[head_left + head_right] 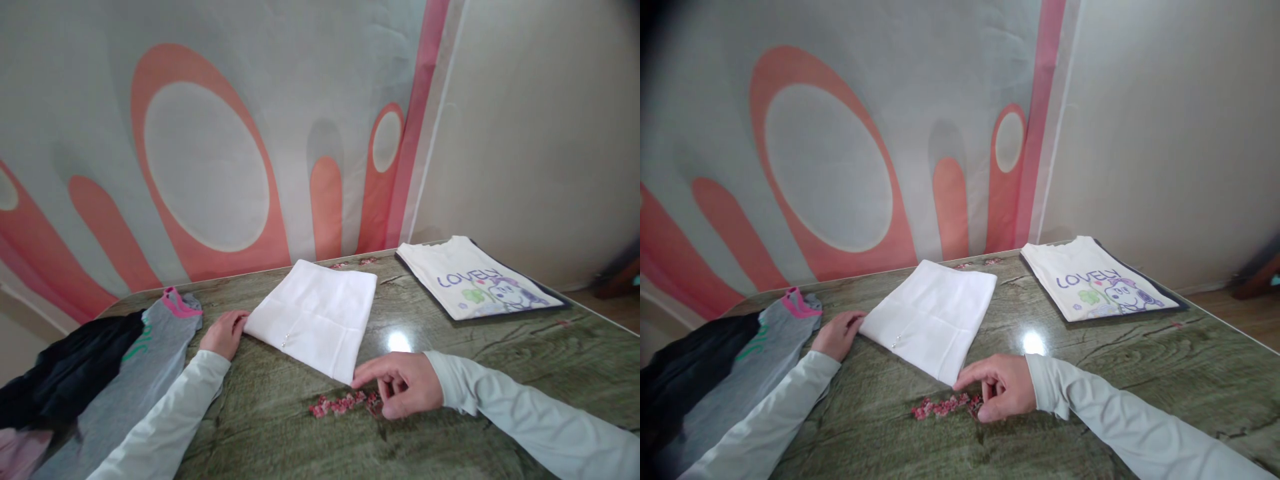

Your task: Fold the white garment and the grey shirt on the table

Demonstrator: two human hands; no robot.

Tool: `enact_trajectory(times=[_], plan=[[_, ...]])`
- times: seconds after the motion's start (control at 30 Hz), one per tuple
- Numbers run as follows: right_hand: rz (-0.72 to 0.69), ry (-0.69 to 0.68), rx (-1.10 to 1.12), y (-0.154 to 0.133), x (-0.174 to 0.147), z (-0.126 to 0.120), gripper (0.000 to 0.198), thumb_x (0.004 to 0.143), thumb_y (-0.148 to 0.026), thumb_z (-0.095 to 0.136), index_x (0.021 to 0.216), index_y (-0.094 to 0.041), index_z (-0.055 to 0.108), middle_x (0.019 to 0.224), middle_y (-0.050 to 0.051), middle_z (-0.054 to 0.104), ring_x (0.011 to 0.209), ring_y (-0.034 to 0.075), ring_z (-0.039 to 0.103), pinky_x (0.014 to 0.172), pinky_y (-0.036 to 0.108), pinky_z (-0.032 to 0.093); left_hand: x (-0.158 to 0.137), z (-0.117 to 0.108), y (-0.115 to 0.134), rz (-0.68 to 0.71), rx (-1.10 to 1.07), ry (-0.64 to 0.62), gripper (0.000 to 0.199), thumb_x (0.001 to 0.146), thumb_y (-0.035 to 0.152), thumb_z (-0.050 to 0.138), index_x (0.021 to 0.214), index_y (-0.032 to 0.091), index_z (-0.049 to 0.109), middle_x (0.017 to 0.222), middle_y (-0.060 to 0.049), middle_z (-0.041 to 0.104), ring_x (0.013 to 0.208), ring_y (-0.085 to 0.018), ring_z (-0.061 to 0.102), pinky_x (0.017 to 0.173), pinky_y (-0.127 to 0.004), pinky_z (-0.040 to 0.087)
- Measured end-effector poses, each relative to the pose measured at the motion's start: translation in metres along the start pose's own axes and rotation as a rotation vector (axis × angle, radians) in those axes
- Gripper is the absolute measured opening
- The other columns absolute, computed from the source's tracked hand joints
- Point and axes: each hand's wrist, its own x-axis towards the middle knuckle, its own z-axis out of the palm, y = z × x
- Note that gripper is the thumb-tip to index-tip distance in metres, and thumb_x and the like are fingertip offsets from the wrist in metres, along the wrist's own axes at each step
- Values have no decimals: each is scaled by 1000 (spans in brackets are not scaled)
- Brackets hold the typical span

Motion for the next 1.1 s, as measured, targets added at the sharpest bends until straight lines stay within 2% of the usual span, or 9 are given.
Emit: enact_trajectory(times=[0.1,0.17,0.3,0.37,0.47,0.6,0.77,0.97,1.1], plan=[[50,97,38,5,4,0,44,68,-31,62,109,-17,57,104,10,60,54,7,57,40,15,44,-2,-9,21,83,71,72,32,85,32,34,100,16,58,97,-10,59,94,-23,52,83,-37,40],[62,287,-37,8,8,-6,31,74,-32,55,99,-14,61,86,8,65,56,10,58,40,18,45,-7,-16,51,177,86,60,32,87,30,33,106,18,56,110,-10,54,104,-23,48,87,-39,36],[-155,687,-546,14,13,-30,25,81,-22,44,98,-16,61,100,10,61,92,19,57,77,34,49,-26,-21,125,467,26,-105,37,89,32,32,122,23,45,132,-5,39,124,-23,29,99,-42,23],[-253,687,-771,20,14,-39,34,83,-17,39,113,-18,54,121,9,51,113,19,44,96,39,35,-37,-19,155,585,6,-202,43,88,41,31,128,27,37,138,-3,31,127,-24,23,103,-45,14],[-225,543,-948,31,15,-45,42,84,-13,33,123,-21,45,132,5,41,122,17,34,100,40,28,-49,-14,181,670,-27,-305,51,87,50,30,132,28,29,140,-1,27,128,-25,18,104,-47,6],[-127,451,-1029,44,19,-43,45,83,-12,32,125,-24,43,132,1,42,122,17,33,99,41,27,-52,-13,195,673,-68,-366,53,86,49,33,133,25,28,139,-2,29,127,-25,22,104,-48,9],[-177,520,-1015,45,23,-53,43,80,-12,36,120,-21,48,127,3,48,117,17,40,97,40,30,-42,-12,209,600,-76,-366,45,81,36,45,122,17,42,127,-11,45,114,-25,42,96,-42,33],[-133,620,-1116,44,30,-104,61,65,1,39,122,-20,47,127,5,47,117,19,39,98,42,28,-32,-6,216,539,-74,-324,32,77,16,40,106,16,54,107,-13,58,89,-25,58,74,-39,47],[-78,598,-1118,57,45,-138,47,68,-3,44,108,-21,59,121,4,53,114,22,44,96,44,31,-21,-5,198,292,-406,-285,24,84,25,38,97,20,57,86,-5,63,77,-19,59,68,-29,44]])
